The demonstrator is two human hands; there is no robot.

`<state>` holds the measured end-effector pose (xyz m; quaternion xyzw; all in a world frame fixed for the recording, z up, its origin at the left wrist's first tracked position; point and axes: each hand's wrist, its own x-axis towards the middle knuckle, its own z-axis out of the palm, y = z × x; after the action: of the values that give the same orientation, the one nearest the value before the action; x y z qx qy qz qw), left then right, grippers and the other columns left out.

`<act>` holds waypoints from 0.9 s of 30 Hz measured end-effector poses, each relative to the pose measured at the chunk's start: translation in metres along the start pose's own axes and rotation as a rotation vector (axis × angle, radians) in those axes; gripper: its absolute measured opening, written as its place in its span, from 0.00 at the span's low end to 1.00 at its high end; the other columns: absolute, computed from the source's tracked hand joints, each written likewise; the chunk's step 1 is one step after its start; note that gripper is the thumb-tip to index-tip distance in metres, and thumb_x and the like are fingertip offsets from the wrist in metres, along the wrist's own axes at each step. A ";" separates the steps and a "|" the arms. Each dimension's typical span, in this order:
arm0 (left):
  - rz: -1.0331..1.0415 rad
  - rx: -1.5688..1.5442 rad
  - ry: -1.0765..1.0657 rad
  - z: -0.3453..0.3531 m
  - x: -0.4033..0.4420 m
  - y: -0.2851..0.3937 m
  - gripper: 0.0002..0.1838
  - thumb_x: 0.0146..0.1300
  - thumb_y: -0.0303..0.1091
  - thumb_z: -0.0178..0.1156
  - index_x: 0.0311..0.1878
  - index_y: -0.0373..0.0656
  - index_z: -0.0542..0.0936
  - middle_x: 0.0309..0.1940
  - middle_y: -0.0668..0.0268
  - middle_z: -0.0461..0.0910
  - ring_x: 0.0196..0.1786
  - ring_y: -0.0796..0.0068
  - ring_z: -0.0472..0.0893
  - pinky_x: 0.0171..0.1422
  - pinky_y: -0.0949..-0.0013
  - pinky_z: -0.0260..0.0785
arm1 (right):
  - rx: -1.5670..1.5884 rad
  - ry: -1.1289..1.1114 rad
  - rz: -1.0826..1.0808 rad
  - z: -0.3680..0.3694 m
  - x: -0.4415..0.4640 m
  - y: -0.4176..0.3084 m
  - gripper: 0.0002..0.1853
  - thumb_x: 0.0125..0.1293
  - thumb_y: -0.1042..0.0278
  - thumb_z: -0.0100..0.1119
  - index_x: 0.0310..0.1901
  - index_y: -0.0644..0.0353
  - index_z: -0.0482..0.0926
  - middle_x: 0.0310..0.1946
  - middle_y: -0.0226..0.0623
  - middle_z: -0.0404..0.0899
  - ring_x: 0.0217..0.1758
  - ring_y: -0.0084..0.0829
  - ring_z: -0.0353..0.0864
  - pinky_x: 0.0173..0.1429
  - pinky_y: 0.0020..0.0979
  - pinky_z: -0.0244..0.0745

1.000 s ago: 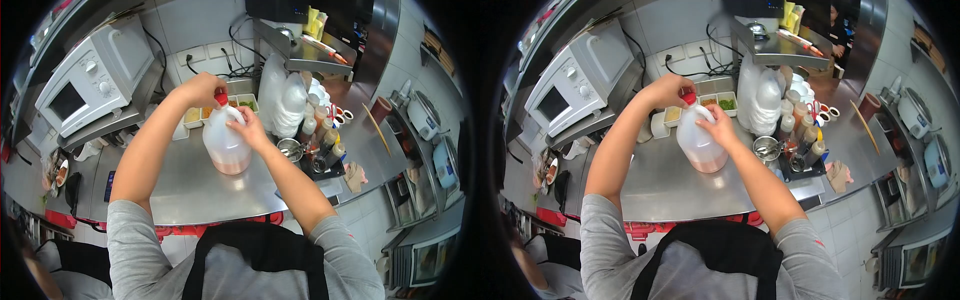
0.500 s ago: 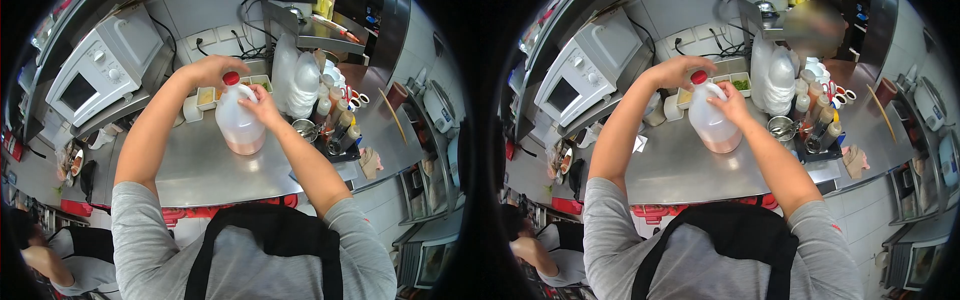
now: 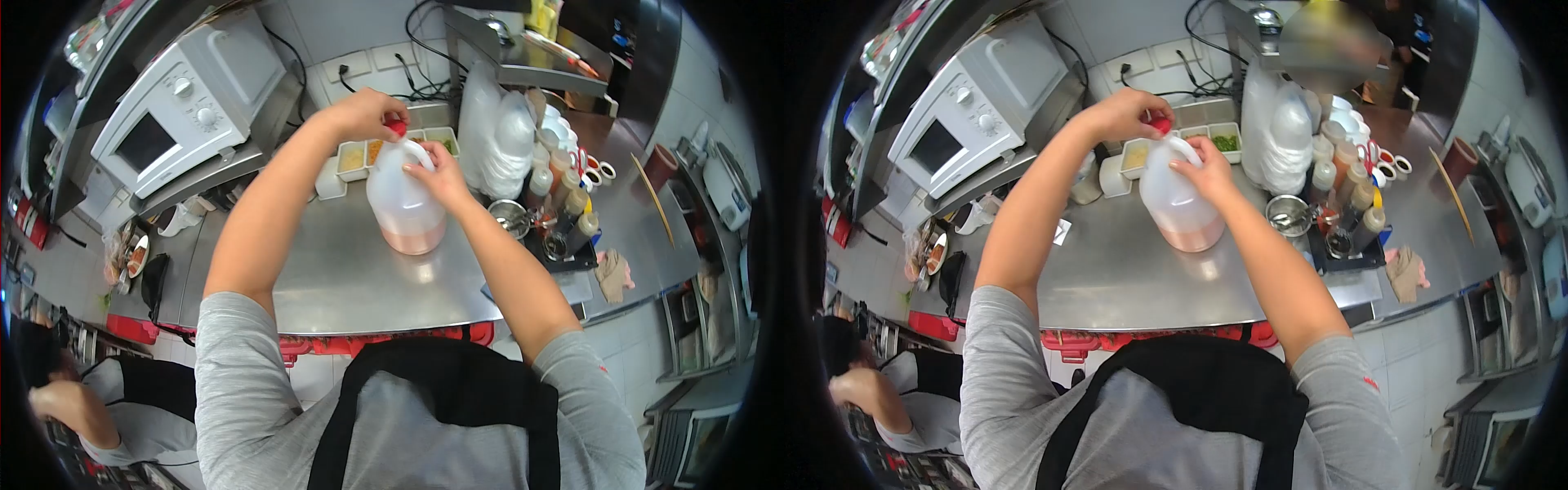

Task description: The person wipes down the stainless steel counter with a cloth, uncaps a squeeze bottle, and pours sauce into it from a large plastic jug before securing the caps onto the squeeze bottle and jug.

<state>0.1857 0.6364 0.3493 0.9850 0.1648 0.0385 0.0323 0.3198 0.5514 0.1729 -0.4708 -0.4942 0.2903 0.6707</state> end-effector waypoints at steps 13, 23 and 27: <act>0.281 -0.068 0.153 0.013 -0.002 -0.015 0.20 0.53 0.50 0.65 0.46 0.50 0.83 0.45 0.61 0.83 0.50 0.61 0.81 0.51 0.59 0.73 | 0.032 -0.016 0.007 0.000 0.000 0.002 0.24 0.55 0.67 0.70 0.51 0.62 0.71 0.39 0.34 0.82 0.40 0.21 0.79 0.45 0.25 0.73; -0.066 -0.121 0.040 0.007 -0.011 0.008 0.18 0.54 0.41 0.65 0.49 0.50 0.81 0.45 0.65 0.83 0.51 0.62 0.80 0.53 0.60 0.71 | 0.040 -0.059 0.002 -0.001 0.004 0.006 0.24 0.57 0.67 0.69 0.52 0.62 0.70 0.39 0.33 0.81 0.39 0.20 0.77 0.45 0.23 0.73; -0.324 -0.004 0.015 0.004 -0.004 0.037 0.17 0.53 0.36 0.65 0.48 0.51 0.81 0.43 0.66 0.83 0.48 0.67 0.81 0.52 0.64 0.72 | -0.047 -0.056 -0.006 -0.005 0.002 -0.002 0.23 0.56 0.65 0.70 0.51 0.61 0.71 0.39 0.33 0.80 0.39 0.20 0.77 0.45 0.24 0.72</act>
<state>0.1937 0.5999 0.3476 0.9453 0.3215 0.0406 0.0388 0.3248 0.5504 0.1754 -0.4767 -0.5209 0.2898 0.6461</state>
